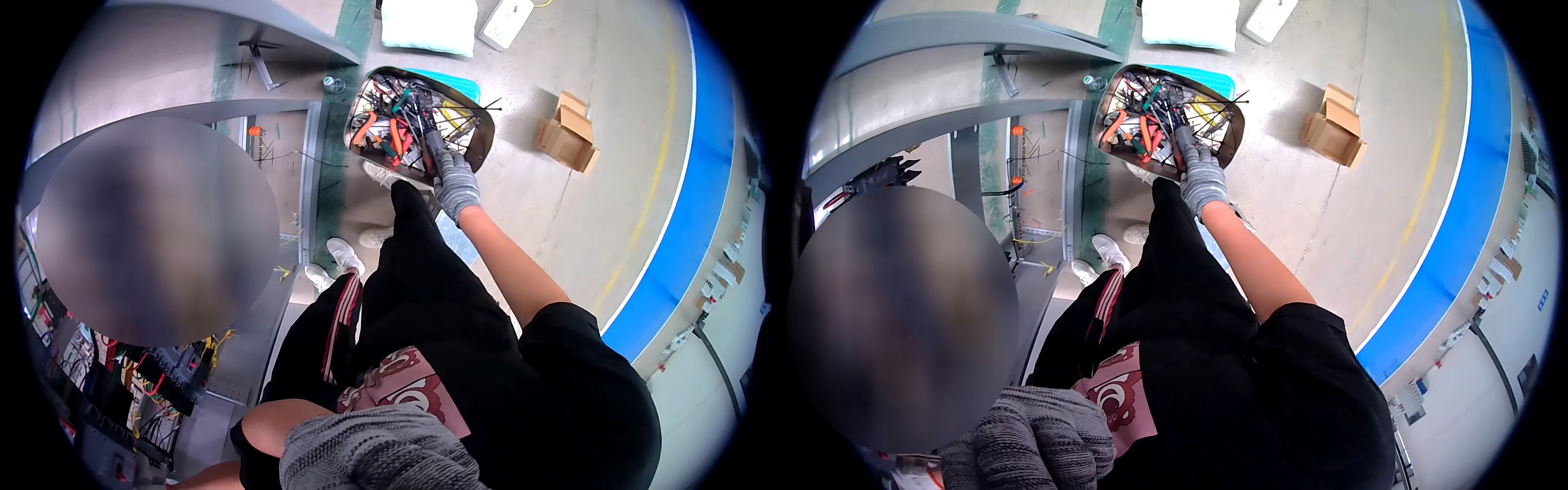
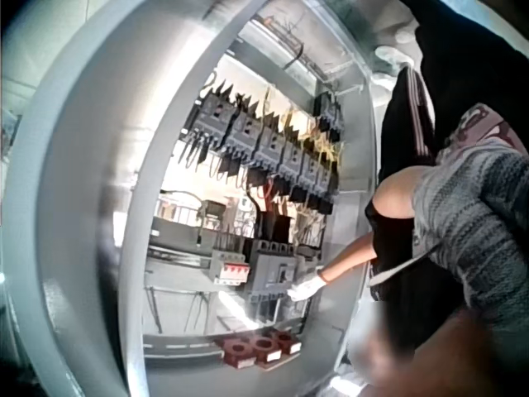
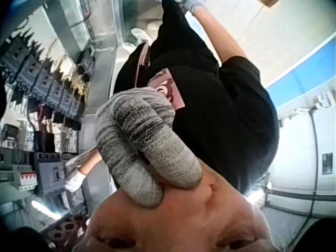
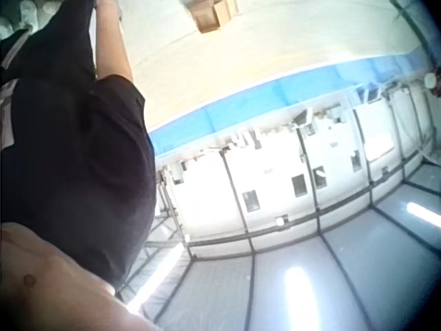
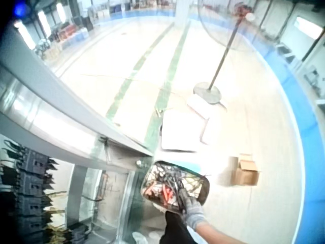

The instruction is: The person works inside an open electrical panel, using a screwdriver to tighten terminal screws and a handheld voltage tester to check connections. They repeatedly reach into a tool basket to select tools and continue securing wires within the panel.

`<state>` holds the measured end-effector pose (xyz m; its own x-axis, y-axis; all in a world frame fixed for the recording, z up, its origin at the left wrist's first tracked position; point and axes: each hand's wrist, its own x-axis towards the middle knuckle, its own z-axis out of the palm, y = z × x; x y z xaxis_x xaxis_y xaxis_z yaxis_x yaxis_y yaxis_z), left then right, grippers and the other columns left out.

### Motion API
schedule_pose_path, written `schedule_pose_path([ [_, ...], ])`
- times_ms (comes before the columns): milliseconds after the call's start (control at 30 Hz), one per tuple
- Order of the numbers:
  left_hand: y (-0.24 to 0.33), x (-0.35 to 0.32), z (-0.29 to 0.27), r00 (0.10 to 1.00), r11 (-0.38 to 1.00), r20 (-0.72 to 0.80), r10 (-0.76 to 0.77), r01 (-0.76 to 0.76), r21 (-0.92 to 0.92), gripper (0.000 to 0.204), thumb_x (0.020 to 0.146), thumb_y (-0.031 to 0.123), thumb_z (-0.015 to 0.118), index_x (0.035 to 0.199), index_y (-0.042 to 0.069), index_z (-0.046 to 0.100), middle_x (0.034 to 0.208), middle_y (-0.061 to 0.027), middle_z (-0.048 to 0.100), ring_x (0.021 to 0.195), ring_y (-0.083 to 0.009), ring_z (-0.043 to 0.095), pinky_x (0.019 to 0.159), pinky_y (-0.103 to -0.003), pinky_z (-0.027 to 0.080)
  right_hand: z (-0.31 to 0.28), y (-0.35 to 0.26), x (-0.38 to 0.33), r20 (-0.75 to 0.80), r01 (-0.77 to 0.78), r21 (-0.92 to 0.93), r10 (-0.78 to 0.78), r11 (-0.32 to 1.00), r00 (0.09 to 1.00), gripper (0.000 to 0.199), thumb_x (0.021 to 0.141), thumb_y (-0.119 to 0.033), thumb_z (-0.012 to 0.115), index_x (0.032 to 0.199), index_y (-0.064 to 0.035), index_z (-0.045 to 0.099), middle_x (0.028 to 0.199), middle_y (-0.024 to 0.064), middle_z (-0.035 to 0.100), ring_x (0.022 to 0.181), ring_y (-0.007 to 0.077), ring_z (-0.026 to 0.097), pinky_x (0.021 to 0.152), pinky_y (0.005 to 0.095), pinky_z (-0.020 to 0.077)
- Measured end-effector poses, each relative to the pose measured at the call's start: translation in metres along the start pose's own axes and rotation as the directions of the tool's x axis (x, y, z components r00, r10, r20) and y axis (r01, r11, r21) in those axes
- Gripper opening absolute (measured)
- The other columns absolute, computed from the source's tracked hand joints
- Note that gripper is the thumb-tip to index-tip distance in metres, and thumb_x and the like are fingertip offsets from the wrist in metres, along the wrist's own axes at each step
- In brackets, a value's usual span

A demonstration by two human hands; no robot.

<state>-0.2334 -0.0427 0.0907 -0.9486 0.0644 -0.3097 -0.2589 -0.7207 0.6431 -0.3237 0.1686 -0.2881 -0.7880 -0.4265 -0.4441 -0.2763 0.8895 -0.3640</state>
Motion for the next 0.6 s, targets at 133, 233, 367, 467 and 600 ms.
schedule_pose_path([
  [133, -0.005, -0.003, 0.008, 0.999, 1.0, -0.034, 0.003, -0.004, -0.016, 0.04, 0.09, 0.041, 0.056, 0.088, 0.003, 0.066, 0.087, -0.0119, 0.062, 0.071, -0.0167, 0.057, 0.066, -0.028, 0.046, 0.004, 0.005, -0.004, -0.073, 0.042, 0.062, -0.038, 0.997, 0.997, 0.063, 0.073, -0.006, 0.059, 0.133, -0.0077, 0.04, 0.118, 0.0212, 0.05, 0.105, 0.0399, 0.051, 0.094, 0.0459, 0.0428],
  [233, -0.005, -0.004, 0.006, 0.999, 1.0, -0.052, 0.012, -0.014, -0.027, 0.04, 0.091, 0.042, 0.055, 0.089, 0.003, 0.065, 0.086, -0.0109, 0.061, 0.071, -0.0158, 0.056, 0.066, -0.027, 0.045, 0.012, 0.012, -0.003, -0.05, 0.022, 0.075, -0.018, 0.997, 0.999, 0.06, 0.073, -0.004, 0.058, 0.131, -0.0075, 0.042, 0.116, 0.0211, 0.05, 0.106, 0.0394, 0.05, 0.096, 0.0463, 0.0412],
  [367, 0.0, -0.006, 0.004, 0.998, 0.999, -0.06, 0.016, -0.019, -0.036, 0.041, 0.091, 0.043, 0.054, 0.09, 0.003, 0.064, 0.086, -0.0094, 0.06, 0.071, -0.0147, 0.054, 0.066, -0.026, 0.044, 0.007, 0.013, -0.002, -0.073, 0.015, 0.002, -0.015, 1.0, 0.997, 0.059, 0.074, -0.006, 0.06, 0.13, -0.0068, 0.043, 0.119, 0.0209, 0.049, 0.11, 0.04, 0.048, 0.097, 0.0453, 0.0411],
  [467, 0.004, -0.006, -0.001, 0.997, 0.999, -0.074, 0.02, -0.023, -0.035, 0.041, 0.092, 0.043, 0.053, 0.091, 0.003, 0.064, 0.086, -0.0084, 0.059, 0.071, -0.0138, 0.053, 0.066, -0.026, 0.044, 0.007, 0.013, 0.001, -0.076, 0.018, -0.013, -0.019, 1.0, 0.997, 0.057, 0.073, -0.006, 0.06, 0.128, -0.0052, 0.044, 0.119, 0.0206, 0.05, 0.107, 0.04, 0.051, 0.095, 0.0451, 0.0434],
  [600, 0.003, -0.006, -0.009, 0.997, 0.999, -0.07, 0.024, -0.027, -0.045, 0.042, 0.092, 0.044, 0.052, 0.092, 0.004, 0.063, 0.085, -0.0069, 0.058, 0.07, -0.0127, 0.052, 0.065, -0.025, 0.043, 0.007, 0.011, -0.003, -0.088, 0.018, -0.035, -0.021, 0.999, 0.996, 0.056, 0.073, -0.007, 0.06, 0.127, -0.0039, 0.044, 0.121, 0.0216, 0.049, 0.108, 0.0397, 0.05, 0.096, 0.045, 0.0425],
])
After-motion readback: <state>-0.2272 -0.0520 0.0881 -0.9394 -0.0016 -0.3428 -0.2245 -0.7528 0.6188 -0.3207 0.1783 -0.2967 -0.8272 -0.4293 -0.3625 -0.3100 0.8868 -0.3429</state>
